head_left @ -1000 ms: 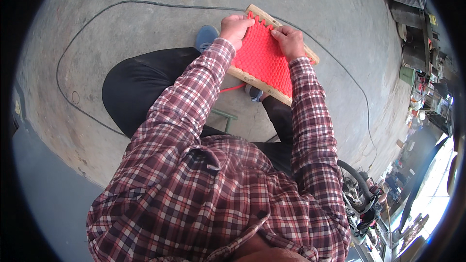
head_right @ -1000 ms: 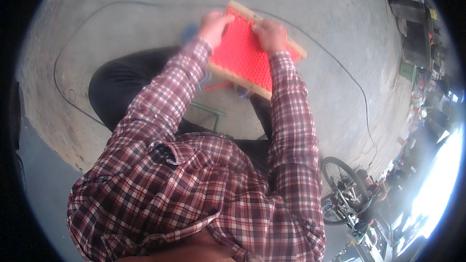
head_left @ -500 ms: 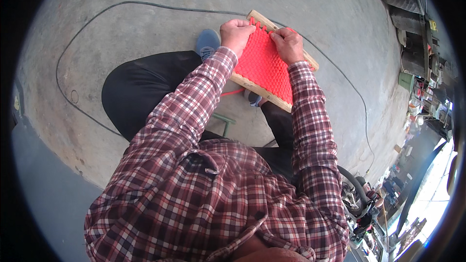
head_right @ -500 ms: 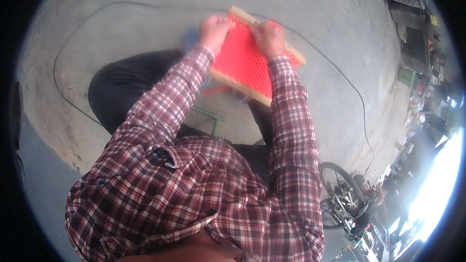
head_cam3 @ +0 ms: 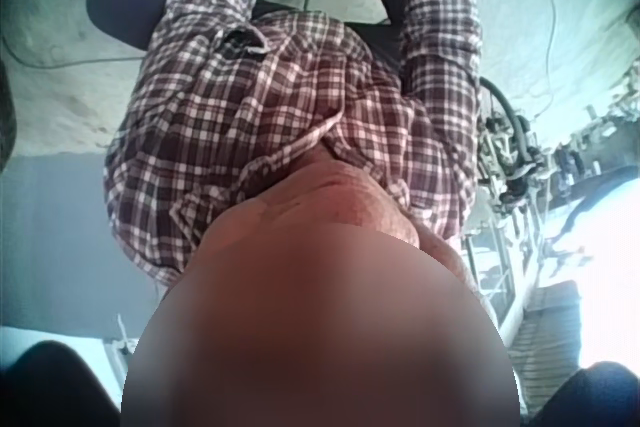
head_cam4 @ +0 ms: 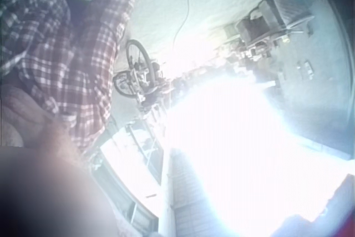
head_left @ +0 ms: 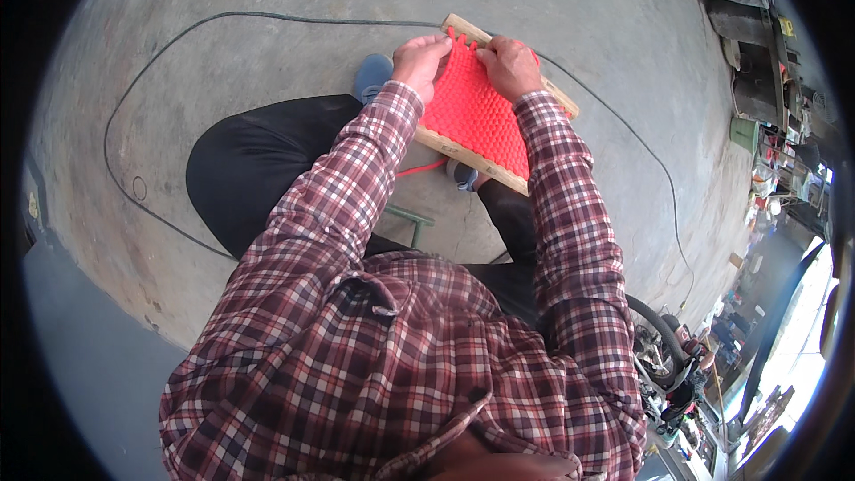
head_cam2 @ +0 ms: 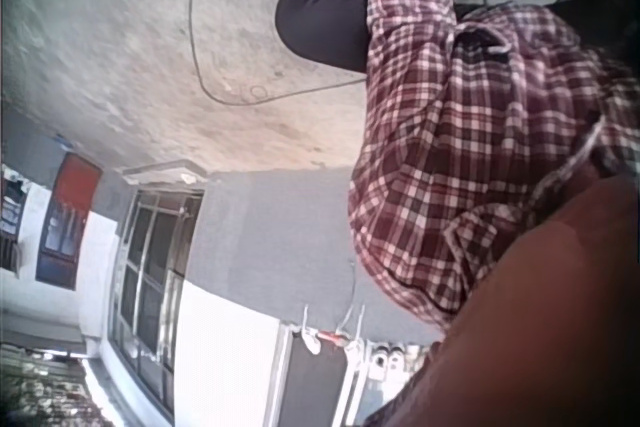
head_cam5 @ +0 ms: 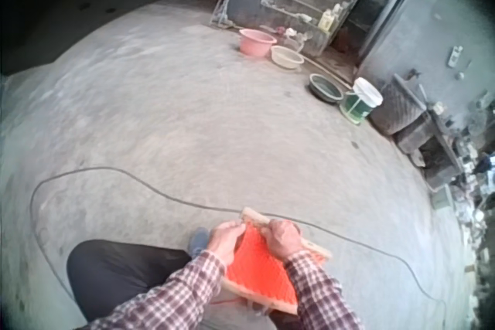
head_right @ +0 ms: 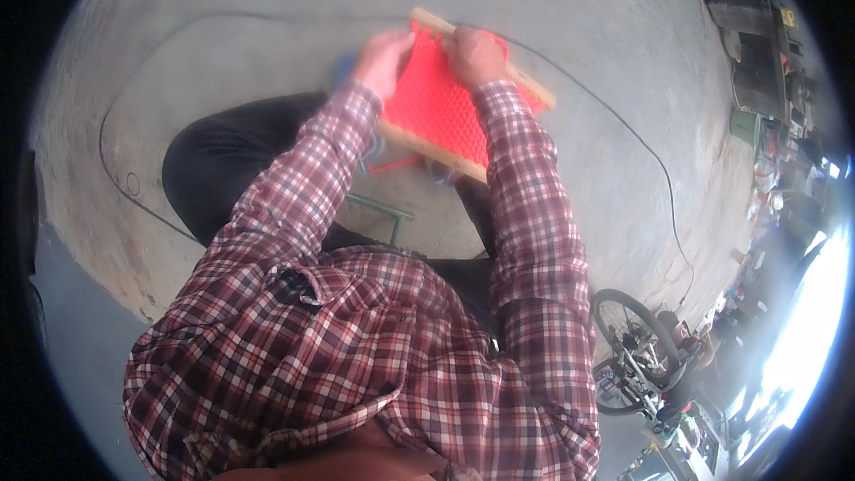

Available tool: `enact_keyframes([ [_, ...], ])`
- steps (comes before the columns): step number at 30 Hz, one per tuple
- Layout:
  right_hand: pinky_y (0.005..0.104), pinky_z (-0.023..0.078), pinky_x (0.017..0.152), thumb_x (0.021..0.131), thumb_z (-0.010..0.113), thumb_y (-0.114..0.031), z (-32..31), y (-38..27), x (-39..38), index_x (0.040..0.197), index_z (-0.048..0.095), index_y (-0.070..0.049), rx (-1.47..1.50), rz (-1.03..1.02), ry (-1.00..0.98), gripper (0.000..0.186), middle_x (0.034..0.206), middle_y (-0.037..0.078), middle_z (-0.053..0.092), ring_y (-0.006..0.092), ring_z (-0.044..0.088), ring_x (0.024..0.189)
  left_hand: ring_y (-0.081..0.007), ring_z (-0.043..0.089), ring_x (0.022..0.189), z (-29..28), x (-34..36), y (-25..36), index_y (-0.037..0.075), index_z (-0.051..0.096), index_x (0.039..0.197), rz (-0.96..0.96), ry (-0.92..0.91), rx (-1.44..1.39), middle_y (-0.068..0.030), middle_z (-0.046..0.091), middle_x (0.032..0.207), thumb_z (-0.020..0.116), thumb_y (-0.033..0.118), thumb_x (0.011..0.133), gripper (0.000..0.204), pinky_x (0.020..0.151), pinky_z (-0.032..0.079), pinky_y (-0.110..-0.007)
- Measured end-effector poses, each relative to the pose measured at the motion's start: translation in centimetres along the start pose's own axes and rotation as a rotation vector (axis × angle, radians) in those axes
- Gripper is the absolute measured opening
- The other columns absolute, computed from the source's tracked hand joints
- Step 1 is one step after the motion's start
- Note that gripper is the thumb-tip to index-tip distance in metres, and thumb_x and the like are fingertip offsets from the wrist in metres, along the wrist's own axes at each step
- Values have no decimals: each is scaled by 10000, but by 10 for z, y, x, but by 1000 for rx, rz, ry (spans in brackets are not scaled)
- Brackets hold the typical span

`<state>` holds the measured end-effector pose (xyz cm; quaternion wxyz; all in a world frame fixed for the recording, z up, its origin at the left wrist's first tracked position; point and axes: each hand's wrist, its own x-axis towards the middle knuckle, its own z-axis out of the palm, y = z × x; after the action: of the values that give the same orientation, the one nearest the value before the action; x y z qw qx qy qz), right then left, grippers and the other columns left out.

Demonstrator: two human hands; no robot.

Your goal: The person weaves red yarn through a wooden frame using a thin metal tool. They repeatedly loop and pull the yarn to build a mesh pattern across the frame.

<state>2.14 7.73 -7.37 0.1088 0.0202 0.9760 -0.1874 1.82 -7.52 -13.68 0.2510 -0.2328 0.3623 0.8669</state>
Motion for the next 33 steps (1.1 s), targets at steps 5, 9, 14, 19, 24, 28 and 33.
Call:
enact_keyframes([
  [5, 389, 495, 746, 803, 621, -214, -15, 7, -20, 931, 662, -21, 94, -10, 15, 235, 858, 182, 660, 319, 639, 830, -134, 606, 700, 12, -6, 9, 9, 620, 860, 117, 86, 120, -60, 636, 807, 613, 49, 814, 62, 615, 500, -264],
  [9, 400, 499, 744, 790, 622, -195, -18, 11, -29, 920, 673, -50, 17, 40, 19, 201, 851, 175, 656, 330, 635, 832, -132, 606, 638, 14, -2, 12, -11, 647, 759, 259, 233, 407, -70, 642, 695, 609, 68, 755, 88, 585, 492, -277],
  [14, 452, 485, 661, 775, 591, -200, -1, -3, -15, 789, 646, -82, -180, -53, 127, 132, 767, 165, 639, 362, 617, 749, -180, 618, 628, -2, 12, 23, -23, 662, 727, 477, 386, 690, -114, 645, 653, 604, 106, 721, 142, 617, 492, -317],
  [19, 447, 463, 704, 758, 627, -207, -3, 6, -19, 836, 675, -134, -215, -185, 358, 117, 856, 102, 630, 313, 588, 831, -155, 582, 598, -7, 16, 34, -17, 648, 783, 621, 449, 551, -81, 626, 667, 625, 113, 769, 133, 586, 478, -294],
  [24, 430, 440, 750, 744, 653, -213, 3, 18, -14, 868, 692, -181, -214, -91, 260, 134, 918, 53, 612, 275, 557, 890, -82, 511, 562, 9, 8, 26, 0, 617, 896, 286, 167, 285, -13, 579, 687, 607, 116, 856, 124, 515, 428, -229],
  [28, 464, 389, 850, 745, 664, -240, 5, 7, -19, 995, 651, -164, -248, -64, 238, 262, 1056, 76, 572, 296, 502, 1032, -81, 517, 567, 14, 5, 20, -2, 617, 898, 277, 107, 273, -16, 578, 690, 589, 111, 867, 121, 512, 433, -228],
  [33, 541, 244, 1014, 755, 680, -330, 14, -17, -89, 1273, 467, -137, -176, -32, 348, 593, 1366, 158, 349, 374, 270, 1297, -116, 586, 588, 16, 8, 17, -15, 631, 842, 416, 215, 610, -66, 630, 684, 579, 107, 855, 133, 545, 478, -262],
])
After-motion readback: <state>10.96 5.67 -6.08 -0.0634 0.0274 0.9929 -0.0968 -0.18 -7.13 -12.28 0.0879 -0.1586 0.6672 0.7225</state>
